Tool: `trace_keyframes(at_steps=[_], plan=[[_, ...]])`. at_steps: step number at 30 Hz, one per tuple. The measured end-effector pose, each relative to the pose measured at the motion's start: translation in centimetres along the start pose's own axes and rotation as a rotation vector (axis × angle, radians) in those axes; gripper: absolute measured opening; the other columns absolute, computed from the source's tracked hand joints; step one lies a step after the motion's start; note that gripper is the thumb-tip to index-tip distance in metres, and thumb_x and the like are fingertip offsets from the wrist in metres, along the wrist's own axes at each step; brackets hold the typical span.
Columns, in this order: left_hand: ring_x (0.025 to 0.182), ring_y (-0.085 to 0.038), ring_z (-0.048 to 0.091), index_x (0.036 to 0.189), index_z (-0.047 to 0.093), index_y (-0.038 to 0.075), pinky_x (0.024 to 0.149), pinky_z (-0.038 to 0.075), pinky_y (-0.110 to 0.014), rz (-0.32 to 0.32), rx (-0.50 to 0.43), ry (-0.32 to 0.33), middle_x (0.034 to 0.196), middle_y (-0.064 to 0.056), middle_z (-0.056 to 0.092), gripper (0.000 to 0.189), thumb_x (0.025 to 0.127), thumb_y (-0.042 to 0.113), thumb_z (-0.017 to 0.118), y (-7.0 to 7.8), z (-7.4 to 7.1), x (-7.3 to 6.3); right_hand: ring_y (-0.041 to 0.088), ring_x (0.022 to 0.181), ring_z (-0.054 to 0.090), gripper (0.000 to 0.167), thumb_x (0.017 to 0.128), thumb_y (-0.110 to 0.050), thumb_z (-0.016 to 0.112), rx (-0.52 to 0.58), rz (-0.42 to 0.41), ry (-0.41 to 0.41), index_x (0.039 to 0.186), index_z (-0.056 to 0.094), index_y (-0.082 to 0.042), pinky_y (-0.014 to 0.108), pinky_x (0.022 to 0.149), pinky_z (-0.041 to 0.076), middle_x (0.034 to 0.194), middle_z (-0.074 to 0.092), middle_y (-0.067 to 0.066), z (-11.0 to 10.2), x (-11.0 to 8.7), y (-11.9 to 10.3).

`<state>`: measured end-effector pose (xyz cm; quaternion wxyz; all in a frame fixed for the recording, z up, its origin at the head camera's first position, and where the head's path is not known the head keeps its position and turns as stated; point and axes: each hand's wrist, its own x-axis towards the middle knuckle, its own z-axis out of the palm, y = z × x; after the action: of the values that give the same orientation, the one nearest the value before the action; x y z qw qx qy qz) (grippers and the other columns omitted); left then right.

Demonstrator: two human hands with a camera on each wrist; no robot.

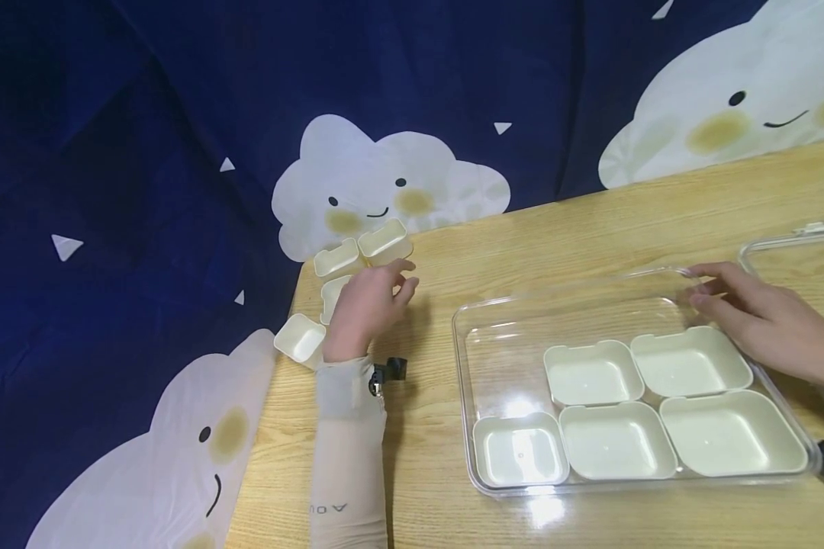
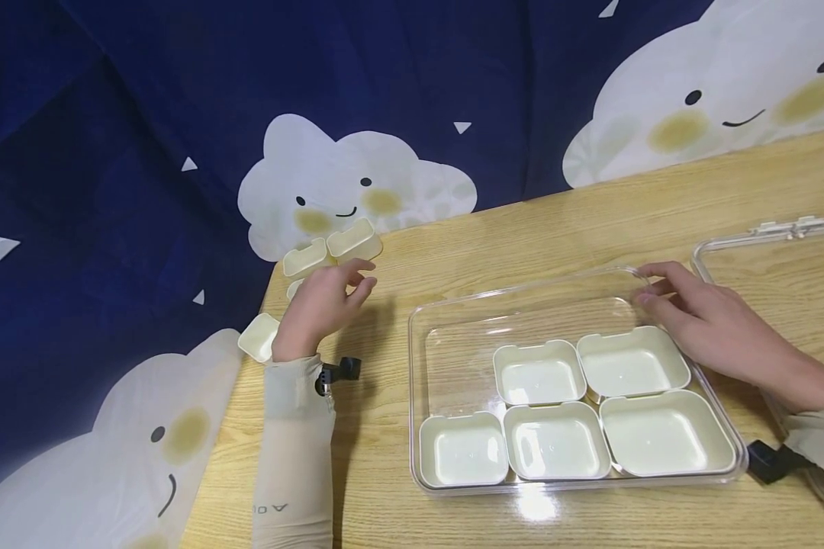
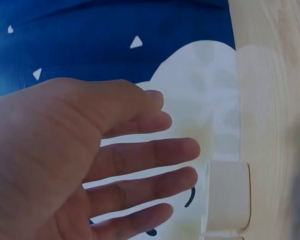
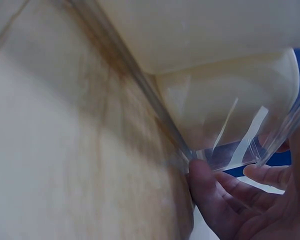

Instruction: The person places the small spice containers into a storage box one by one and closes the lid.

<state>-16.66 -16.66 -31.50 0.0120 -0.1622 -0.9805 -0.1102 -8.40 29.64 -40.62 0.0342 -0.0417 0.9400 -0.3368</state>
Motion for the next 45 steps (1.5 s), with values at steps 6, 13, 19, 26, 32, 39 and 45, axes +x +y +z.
trace_keyframes(at_steps=[6,13,19,26,32,39,45], plan=[[0.101,-0.028,0.076,0.132,0.067,0.016,0.085,0.059,-0.048,-0.028,-0.005,0.022,0.113,-0.008,0.079,0.033,0.105,0.030,0.058,-0.8,0.0,-0.1,0.062,0.120,0.054,0.049,0.110,-0.036,0.043,0.011,0.002,-0.002,0.153,0.041,-0.013,0.070,0.089,0.040,0.134,0.059,0.035,0.0,0.0,-0.1],[0.106,-0.030,0.075,0.131,0.068,0.013,0.088,0.059,-0.050,-0.052,-0.003,0.024,0.114,-0.010,0.079,0.033,0.104,0.030,0.058,-1.7,0.1,0.0,0.060,0.120,0.055,0.049,0.110,-0.036,0.043,0.014,0.003,-0.001,0.154,0.041,-0.013,0.069,0.090,0.040,0.134,0.059,0.035,0.0,0.0,-0.1],[0.109,-0.032,0.073,0.131,0.067,0.013,0.088,0.058,-0.052,-0.105,-0.001,0.025,0.116,-0.011,0.077,0.034,0.104,0.031,0.057,-2.2,0.2,-0.1,0.060,0.119,0.056,0.049,0.110,-0.035,0.044,0.013,-0.002,0.001,0.153,0.042,-0.012,0.069,0.089,0.041,0.133,0.060,0.035,0.0,0.1,-0.1],[0.111,-0.033,0.072,0.131,0.067,0.012,0.090,0.057,-0.054,-0.145,-0.015,0.022,0.119,-0.013,0.076,0.036,0.103,0.032,0.058,-2.7,0.2,-0.2,0.058,0.120,0.056,0.049,0.110,-0.035,0.044,0.021,0.000,-0.001,0.153,0.041,-0.013,0.069,0.089,0.041,0.134,0.060,0.035,0.0,0.0,-0.1],[0.119,-0.035,0.069,0.134,0.066,0.012,0.097,0.055,-0.056,-0.195,-0.038,0.019,0.130,-0.014,0.072,0.038,0.103,0.032,0.057,-3.2,0.2,-0.4,0.059,0.121,0.055,0.049,0.110,-0.036,0.043,0.019,0.006,-0.005,0.154,0.040,-0.014,0.069,0.090,0.040,0.134,0.059,0.035,0.0,-0.1,-0.1],[0.121,-0.037,0.067,0.136,0.064,0.013,0.095,0.054,-0.058,-0.247,-0.049,0.062,0.133,-0.014,0.069,0.040,0.101,0.031,0.058,-3.7,0.3,-0.5,0.060,0.121,0.055,0.049,0.110,-0.037,0.043,0.016,0.011,-0.008,0.154,0.040,-0.013,0.069,0.090,0.040,0.134,0.059,0.035,0.0,0.0,-0.1],[0.121,-0.041,0.067,0.143,0.058,0.015,0.096,0.053,-0.060,-0.335,-0.064,0.052,0.135,-0.014,0.068,0.046,0.101,0.034,0.057,-4.1,0.4,-0.4,0.061,0.120,0.055,0.049,0.110,-0.037,0.043,0.010,0.008,-0.005,0.153,0.041,-0.013,0.069,0.089,0.040,0.134,0.060,0.035,0.0,0.0,0.0]])
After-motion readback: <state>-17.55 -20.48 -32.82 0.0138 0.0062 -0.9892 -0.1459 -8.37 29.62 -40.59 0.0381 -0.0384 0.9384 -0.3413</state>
